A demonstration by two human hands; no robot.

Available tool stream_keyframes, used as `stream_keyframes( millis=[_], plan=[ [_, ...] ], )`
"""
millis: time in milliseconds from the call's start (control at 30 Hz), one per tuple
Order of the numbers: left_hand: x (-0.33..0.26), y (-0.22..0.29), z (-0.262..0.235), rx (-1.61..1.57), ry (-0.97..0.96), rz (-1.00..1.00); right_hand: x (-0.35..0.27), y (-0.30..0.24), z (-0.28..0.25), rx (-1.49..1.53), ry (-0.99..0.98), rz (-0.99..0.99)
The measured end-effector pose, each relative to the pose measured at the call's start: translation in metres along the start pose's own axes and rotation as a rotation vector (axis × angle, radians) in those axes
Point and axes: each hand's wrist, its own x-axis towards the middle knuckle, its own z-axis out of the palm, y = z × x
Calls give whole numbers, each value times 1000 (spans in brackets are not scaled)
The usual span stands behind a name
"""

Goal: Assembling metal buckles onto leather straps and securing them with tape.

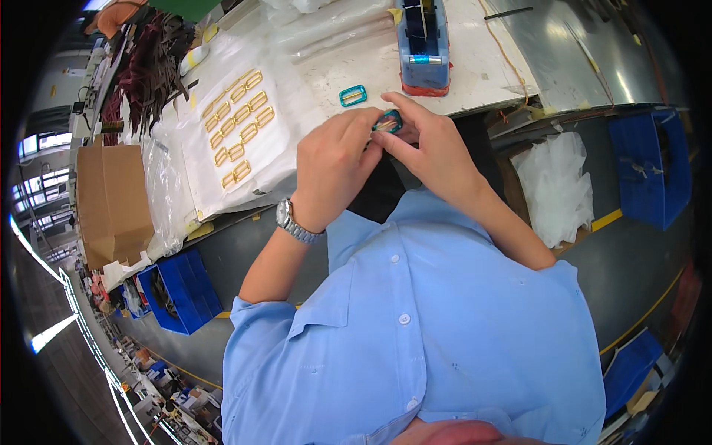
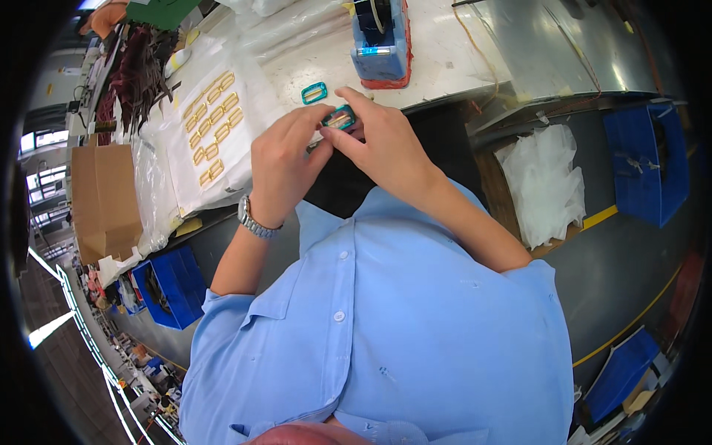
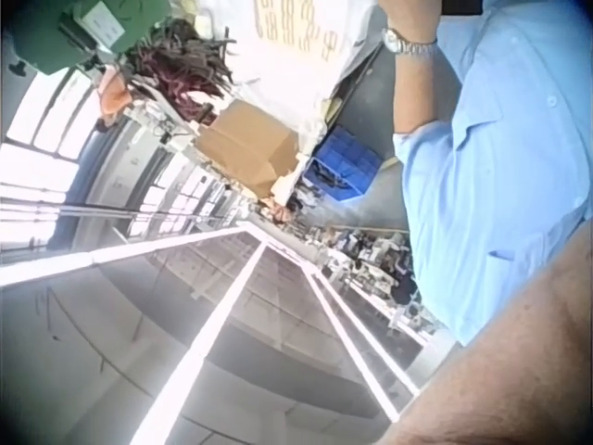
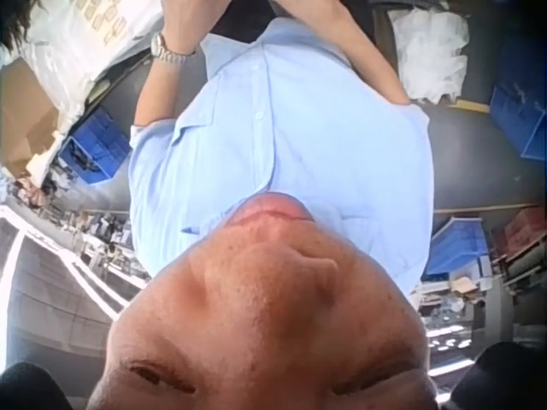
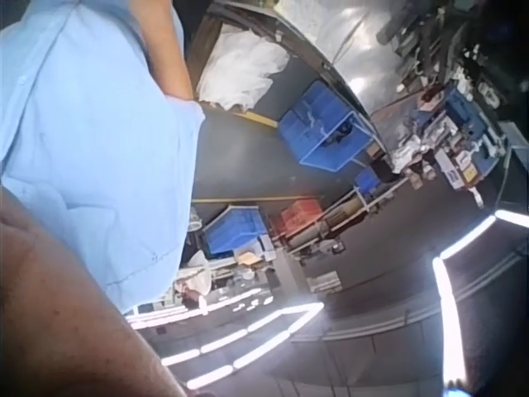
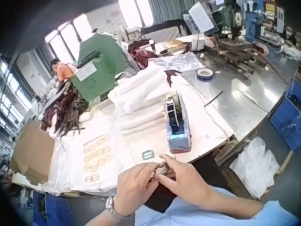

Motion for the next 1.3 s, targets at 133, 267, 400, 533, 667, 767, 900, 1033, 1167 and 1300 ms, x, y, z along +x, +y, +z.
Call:
stream_keyframes(
  millis=[133, 267, 400, 533, 667, 767, 900, 1033, 1167, 1300],
  plan=[
    [14, -48, -5, -5, 38, -67, 0, -9, -12, -54, 108, -34],
    [15, -83, 8, -96, 30, -117, -4, -19, -38, 100, 309, -107],
    [15, -96, 15, -97, 8, -56, 6, -16, -62, 77, 400, -125],
    [16, -95, 11, -114, -29, -67, 23, -17, -76, -137, 441, -148],
    [16, -79, 7, -67, 11, -94, 51, -16, -83, -323, 291, 4],
    [21, -61, 6, -93, 126, -97, 64, -18, -77, -346, 165, 156],
    [34, -33, 9, -246, 190, -29, 72, 0, -70, -266, 228, -38],
    [43, -18, 18, -275, 169, -4, 68, -13, -69, 92, 260, -15],
    [46, -16, 17, -255, 197, 22, 0, -32, -42, 165, 234, 129],
    [40, -11, 12, -282, 230, -5, -56, 40, -11, 300, 98, 345]
  ],
)
